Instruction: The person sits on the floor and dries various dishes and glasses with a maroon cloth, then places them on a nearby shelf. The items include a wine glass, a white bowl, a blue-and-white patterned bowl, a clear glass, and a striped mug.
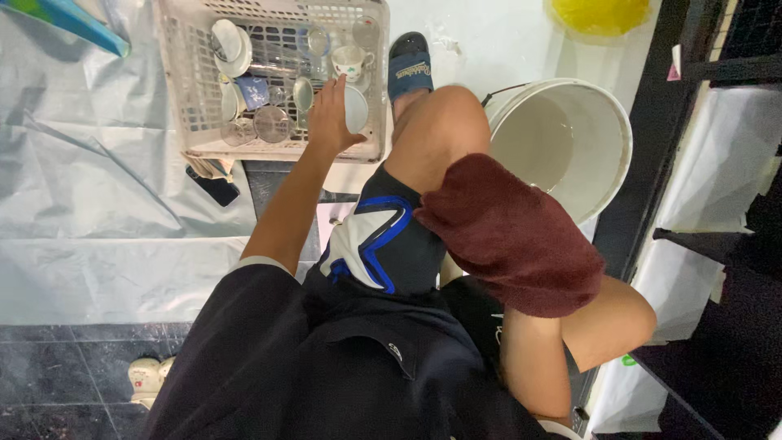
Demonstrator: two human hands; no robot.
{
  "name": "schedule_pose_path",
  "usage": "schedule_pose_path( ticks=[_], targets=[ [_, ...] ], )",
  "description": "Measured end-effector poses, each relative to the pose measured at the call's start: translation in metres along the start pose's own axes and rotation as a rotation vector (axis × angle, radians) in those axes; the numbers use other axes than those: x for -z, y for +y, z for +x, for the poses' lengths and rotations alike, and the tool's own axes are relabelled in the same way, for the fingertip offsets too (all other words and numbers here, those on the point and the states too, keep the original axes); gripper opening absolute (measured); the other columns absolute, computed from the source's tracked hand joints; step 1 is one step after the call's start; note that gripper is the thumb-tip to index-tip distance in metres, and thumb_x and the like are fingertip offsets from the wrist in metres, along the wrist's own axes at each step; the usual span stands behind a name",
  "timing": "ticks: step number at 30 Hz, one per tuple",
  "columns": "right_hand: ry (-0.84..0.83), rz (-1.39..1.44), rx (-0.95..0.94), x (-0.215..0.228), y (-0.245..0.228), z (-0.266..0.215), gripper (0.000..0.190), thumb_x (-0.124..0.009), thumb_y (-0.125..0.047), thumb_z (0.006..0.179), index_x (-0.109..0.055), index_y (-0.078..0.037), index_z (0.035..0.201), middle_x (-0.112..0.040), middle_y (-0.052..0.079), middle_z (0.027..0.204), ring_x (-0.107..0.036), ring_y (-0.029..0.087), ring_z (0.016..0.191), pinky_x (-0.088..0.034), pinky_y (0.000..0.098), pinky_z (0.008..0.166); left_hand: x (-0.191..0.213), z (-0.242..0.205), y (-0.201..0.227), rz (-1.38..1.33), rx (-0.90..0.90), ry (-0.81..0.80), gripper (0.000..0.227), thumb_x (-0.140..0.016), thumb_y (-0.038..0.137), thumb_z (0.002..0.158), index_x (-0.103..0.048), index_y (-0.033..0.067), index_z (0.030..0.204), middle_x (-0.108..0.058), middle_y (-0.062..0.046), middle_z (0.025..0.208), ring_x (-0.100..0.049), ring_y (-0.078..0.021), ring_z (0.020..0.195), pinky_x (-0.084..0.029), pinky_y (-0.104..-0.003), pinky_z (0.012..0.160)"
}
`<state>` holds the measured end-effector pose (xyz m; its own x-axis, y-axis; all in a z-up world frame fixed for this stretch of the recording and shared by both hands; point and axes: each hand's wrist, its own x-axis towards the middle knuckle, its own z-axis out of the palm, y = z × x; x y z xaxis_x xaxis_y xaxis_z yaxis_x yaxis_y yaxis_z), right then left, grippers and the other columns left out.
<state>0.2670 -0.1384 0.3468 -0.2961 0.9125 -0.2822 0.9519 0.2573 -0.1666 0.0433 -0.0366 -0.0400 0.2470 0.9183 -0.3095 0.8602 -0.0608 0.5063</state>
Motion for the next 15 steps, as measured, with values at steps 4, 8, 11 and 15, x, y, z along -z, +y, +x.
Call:
schedule_pose_path(
  ticks=[4,8,11,15],
  targets=[
    [0.284,-0.040,-0.027,0.002,0.004,-0.006,0.063,-0.061,-0.065,0.086,-0.067,-0.009,0.115,-0.064,0.006,0.104,-0.064,0.026,0.093,-0.054,0.0381,0.075,-0.007,-0.001,-0.005,0.001,-0.053,0.062,0.126,-0.101,0.027,0.054,-0.029,0.0109,0.157,-0.043,-0.016,0.148,-0.043,-0.0386,0.135,-0.042,-0.052,0.105],
    [0.051,-0.067,0.003,0.018,0.010,-0.021,0.024,-0.068,-0.046,0.096,-0.075,-0.024,0.099,-0.066,0.003,0.097,-0.065,0.026,0.094,-0.049,0.0408,0.068,0.001,0.000,-0.008,0.077,-0.174,0.144,0.125,-0.103,0.037,0.054,-0.031,0.0075,0.153,-0.046,-0.018,0.139,-0.045,-0.0382,0.131,-0.038,-0.056,0.106],
    [0.046,0.044,-0.065,0.012,0.017,-0.028,0.024,-0.069,-0.044,0.093,-0.077,-0.022,0.099,-0.068,0.004,0.099,-0.065,0.026,0.092,-0.050,0.0397,0.072,0.017,0.000,0.000,0.097,-0.245,0.145,0.123,-0.102,0.037,0.057,-0.033,0.0065,0.154,-0.048,-0.017,0.139,-0.047,-0.0396,0.128,-0.036,-0.056,0.109],
    [0.385,0.149,-0.031,-0.015,0.039,-0.045,0.030,-0.067,-0.028,0.094,-0.071,-0.004,0.112,-0.068,0.010,0.109,-0.065,0.026,0.097,-0.053,0.0351,0.083,0.061,0.014,0.023,-0.136,-0.416,0.188,0.126,-0.101,0.033,0.055,-0.032,0.0029,0.157,-0.048,-0.022,0.143,-0.046,-0.0446,0.132,-0.040,-0.050,0.110]
  ],
)
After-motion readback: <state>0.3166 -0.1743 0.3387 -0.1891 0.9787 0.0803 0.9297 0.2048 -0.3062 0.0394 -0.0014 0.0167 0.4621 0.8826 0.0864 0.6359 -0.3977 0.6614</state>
